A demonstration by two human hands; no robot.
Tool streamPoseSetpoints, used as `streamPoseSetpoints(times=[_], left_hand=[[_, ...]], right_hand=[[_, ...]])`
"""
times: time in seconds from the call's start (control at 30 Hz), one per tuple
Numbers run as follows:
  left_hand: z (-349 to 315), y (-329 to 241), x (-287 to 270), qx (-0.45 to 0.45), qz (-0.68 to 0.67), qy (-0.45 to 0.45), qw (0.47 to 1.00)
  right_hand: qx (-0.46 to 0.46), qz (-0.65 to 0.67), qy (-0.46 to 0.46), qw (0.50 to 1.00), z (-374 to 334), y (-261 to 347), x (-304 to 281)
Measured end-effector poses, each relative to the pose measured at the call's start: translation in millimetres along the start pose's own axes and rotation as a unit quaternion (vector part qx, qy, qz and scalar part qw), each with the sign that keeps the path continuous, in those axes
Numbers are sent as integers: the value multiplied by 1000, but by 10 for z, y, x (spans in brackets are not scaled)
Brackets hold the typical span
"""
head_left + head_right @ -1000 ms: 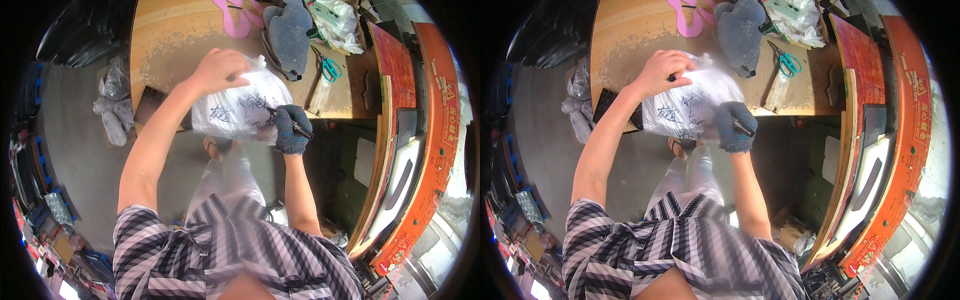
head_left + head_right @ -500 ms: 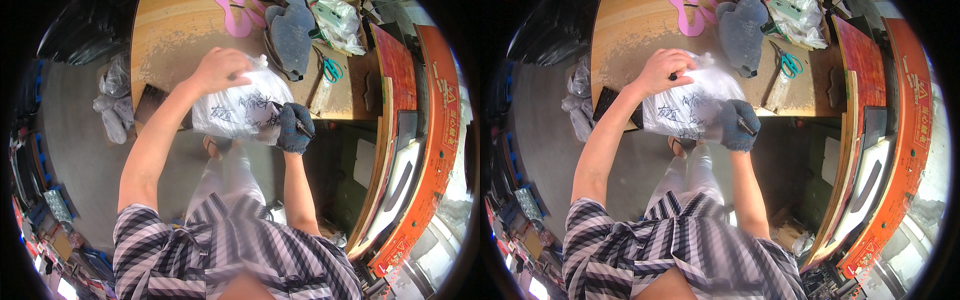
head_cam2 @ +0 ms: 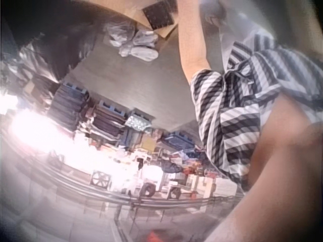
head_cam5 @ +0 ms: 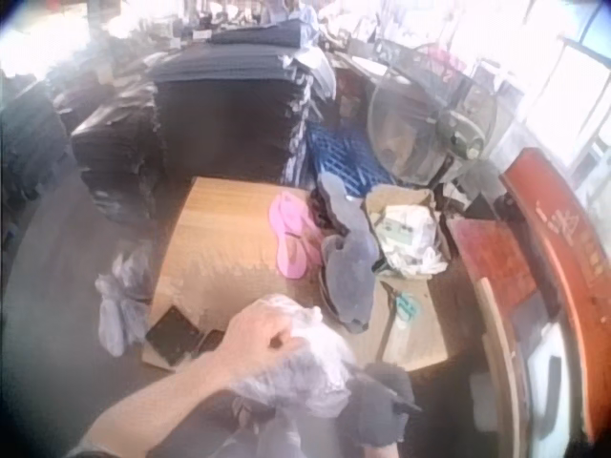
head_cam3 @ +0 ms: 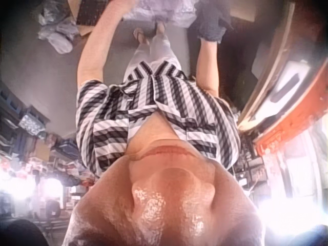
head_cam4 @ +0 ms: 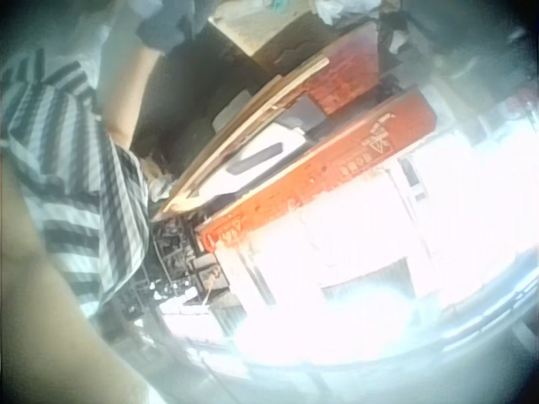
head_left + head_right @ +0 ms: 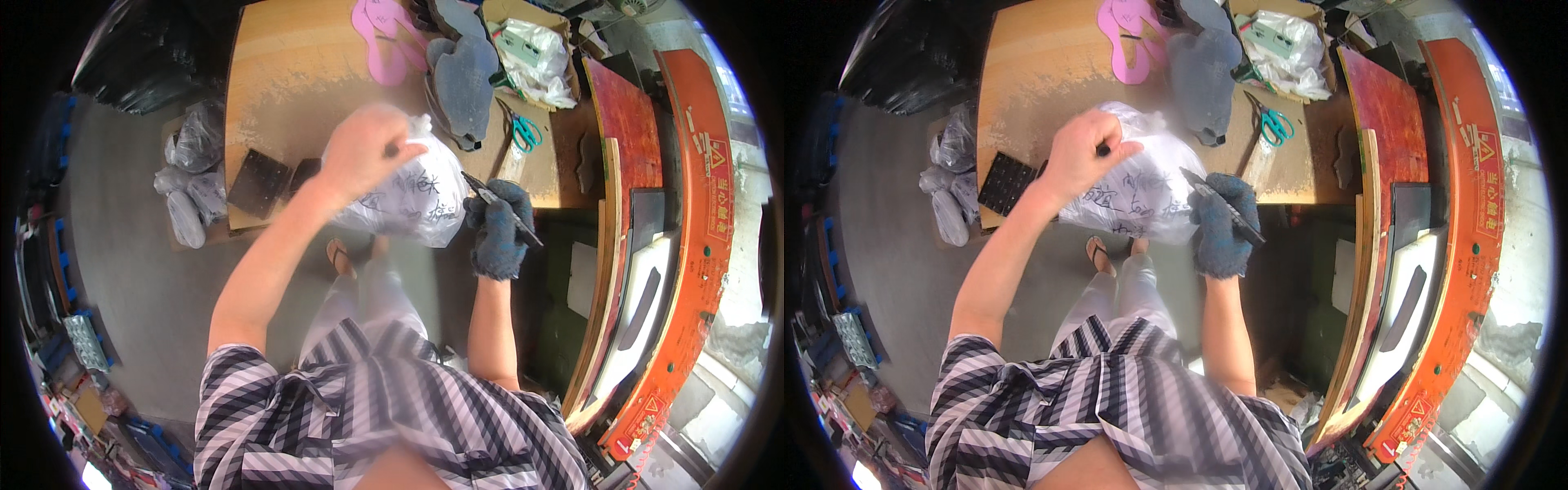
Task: The person places white slippers into a clear plastic bag on a wooden table, ties the bag closed, and writes on it with a marker. The person then moves the bag to a nearby pile of similar packages.
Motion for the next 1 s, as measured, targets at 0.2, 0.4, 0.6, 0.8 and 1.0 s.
streamPoseSetpoints(times=[0.2, 0.4, 0.6, 0.8, 1.0], left_hand=[[-278, -370, -196, -71, 14, -26, 997], [-399, -530, -321, -38, -9, -39, 998], [-459, -640, -363, -32, -14, -39, 999], [-569, -632, -211, -107, 35, 127, 985], [-739, -712, -62, -182, -235, 257, 920]], right_hand=[[-82, 19, 100, 991, -135, 573, 331], [-92, 4, 128, 987, -311, 583, 595], [-63, -50, 136, 987, -393, 503, 668], [-132, -130, 241, 953, -431, 488, 757], [27, -15, 284, 958, -374, 227, 606]])
Point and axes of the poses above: each hand's wrist, its own z-axis towards the middle knuckle, its own x-axis out of the palm, y = z × x, the point moved 7 cm from there along z, towards the middle knuckle, and after that the axes turned 10 degrees about -z, right-handed, at the moved point
